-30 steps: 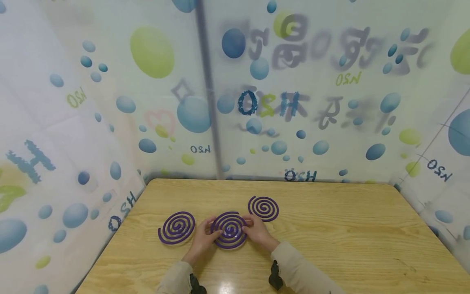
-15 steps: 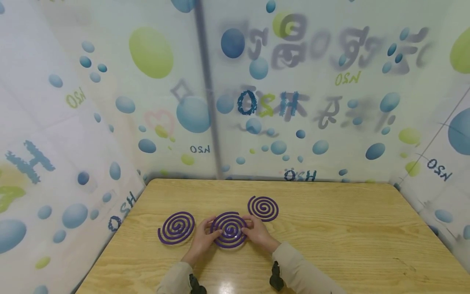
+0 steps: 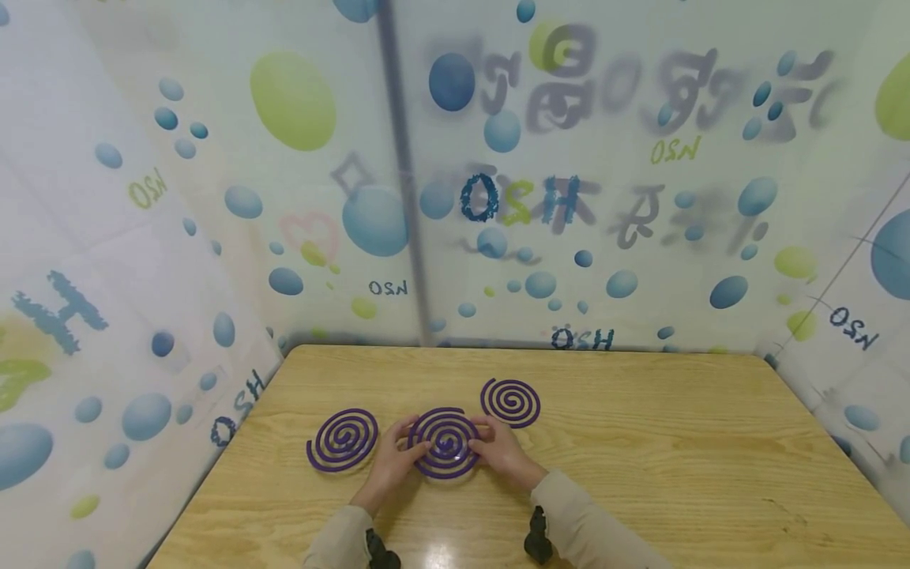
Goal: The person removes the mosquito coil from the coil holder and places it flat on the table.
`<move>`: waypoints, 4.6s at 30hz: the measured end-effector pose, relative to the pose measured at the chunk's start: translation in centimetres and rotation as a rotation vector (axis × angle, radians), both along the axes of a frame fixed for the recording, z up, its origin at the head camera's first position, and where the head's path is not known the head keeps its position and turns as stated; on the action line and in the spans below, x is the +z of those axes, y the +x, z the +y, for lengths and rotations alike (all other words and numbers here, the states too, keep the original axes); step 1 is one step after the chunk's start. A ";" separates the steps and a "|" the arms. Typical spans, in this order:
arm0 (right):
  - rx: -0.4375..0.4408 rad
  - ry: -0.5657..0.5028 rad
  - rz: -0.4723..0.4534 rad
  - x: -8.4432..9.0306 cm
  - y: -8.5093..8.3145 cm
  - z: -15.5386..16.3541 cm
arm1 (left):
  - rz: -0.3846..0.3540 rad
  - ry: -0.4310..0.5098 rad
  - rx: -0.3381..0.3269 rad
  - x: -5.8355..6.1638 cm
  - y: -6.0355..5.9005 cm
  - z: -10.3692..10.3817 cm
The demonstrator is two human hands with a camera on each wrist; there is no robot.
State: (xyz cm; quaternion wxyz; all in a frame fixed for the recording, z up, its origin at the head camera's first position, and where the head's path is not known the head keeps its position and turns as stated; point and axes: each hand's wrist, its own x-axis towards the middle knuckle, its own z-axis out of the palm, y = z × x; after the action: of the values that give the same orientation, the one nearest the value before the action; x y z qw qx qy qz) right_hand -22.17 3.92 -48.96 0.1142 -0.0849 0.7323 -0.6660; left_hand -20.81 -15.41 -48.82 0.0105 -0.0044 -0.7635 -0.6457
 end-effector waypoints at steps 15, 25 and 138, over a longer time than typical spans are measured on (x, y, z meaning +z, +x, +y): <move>0.003 -0.002 0.000 1.7 -0.6 0.7 | 0.015 -0.011 -0.003 1.5 -0.4 -0.6; -0.005 0.013 0.015 2.8 -1.5 1.0 | 0.059 -0.134 -0.009 2.5 -1.3 -1.0; -0.149 0.369 0.135 1.6 -5.7 0.7 | 0.007 -0.241 0.189 0.2 -5.4 1.0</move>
State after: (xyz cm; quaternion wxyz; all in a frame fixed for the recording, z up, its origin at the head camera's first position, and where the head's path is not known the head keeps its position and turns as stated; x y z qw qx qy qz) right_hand -27.83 4.64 -47.38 0.0288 -0.0527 0.8522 -0.5198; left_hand -26.19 -14.44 -48.58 0.0733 0.0639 -0.8323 -0.5457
